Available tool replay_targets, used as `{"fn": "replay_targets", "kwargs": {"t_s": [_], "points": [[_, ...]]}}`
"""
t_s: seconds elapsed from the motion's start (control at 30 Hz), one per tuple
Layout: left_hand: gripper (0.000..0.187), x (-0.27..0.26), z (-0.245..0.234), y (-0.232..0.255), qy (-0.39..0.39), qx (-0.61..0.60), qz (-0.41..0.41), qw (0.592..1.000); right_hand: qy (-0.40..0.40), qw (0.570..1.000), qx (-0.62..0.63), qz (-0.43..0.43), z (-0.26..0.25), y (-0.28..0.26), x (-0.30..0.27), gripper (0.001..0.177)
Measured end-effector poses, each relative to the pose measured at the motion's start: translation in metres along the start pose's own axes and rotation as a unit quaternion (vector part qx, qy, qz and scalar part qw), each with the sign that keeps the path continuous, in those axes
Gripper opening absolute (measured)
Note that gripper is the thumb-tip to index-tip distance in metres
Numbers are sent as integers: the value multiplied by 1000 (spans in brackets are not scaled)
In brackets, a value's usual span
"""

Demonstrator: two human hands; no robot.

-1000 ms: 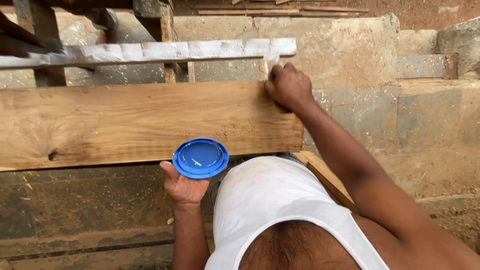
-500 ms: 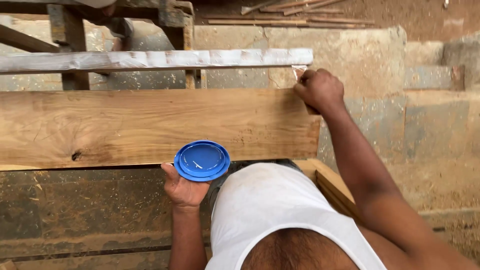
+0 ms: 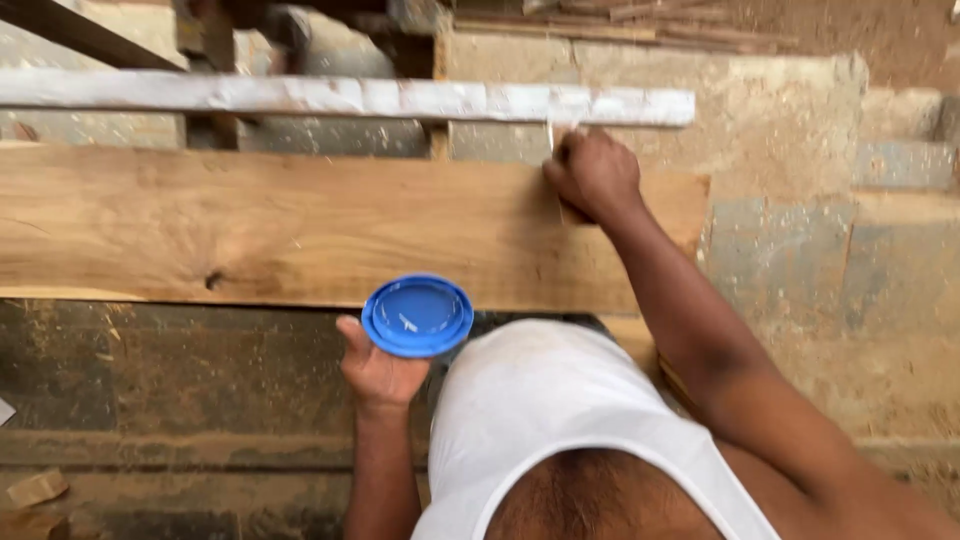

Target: The recorder applies white wood glue to several pieces of lumber and joins them together.

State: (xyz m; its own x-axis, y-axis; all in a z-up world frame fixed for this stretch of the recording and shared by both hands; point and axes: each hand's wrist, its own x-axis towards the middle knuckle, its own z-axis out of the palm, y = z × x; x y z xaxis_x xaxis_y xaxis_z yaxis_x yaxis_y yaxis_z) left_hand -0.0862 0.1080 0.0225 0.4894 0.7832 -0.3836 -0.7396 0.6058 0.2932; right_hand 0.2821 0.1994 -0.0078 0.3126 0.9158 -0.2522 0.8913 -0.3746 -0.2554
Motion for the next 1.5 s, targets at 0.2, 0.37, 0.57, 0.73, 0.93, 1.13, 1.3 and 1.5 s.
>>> {"fn": "replay_targets", "kwargs": {"t_s": [0.2, 0.37, 0.57, 0.73, 0.93, 1.13, 1.3, 1.5], "points": [[93, -12, -13, 32, -1, -11, -21, 1000, -31, 999, 24, 26, 6, -50, -10, 38], [94, -8, -28, 62, 5, -9, -26, 1000, -73, 997, 18, 29, 11, -96, -7, 40], [93, 2, -40, 97, -5, -10, -10, 1000, -64, 998, -5, -20, 11, -134, 20, 41], [91, -15, -62, 111, -9, -12, -12, 1000, -94, 995, -26, 34, 26, -150, 28, 41], [88, -25, -65, 114, -10, -44, -7, 999, -55, 998, -21, 35, 28, -141, 5, 42], [90, -34, -62, 111, 8, -42, 24, 999, -52, 998, -17, 37, 3, -168, 11, 43], [91, -35, -56, 108, 25, -44, 30, 998, -90, 996, 8, -1, 37, -213, 35, 41], [92, -39, -58, 107, 33, -57, 56, 996, -114, 992, -21, -47, 27, -214, 27, 42]]}}
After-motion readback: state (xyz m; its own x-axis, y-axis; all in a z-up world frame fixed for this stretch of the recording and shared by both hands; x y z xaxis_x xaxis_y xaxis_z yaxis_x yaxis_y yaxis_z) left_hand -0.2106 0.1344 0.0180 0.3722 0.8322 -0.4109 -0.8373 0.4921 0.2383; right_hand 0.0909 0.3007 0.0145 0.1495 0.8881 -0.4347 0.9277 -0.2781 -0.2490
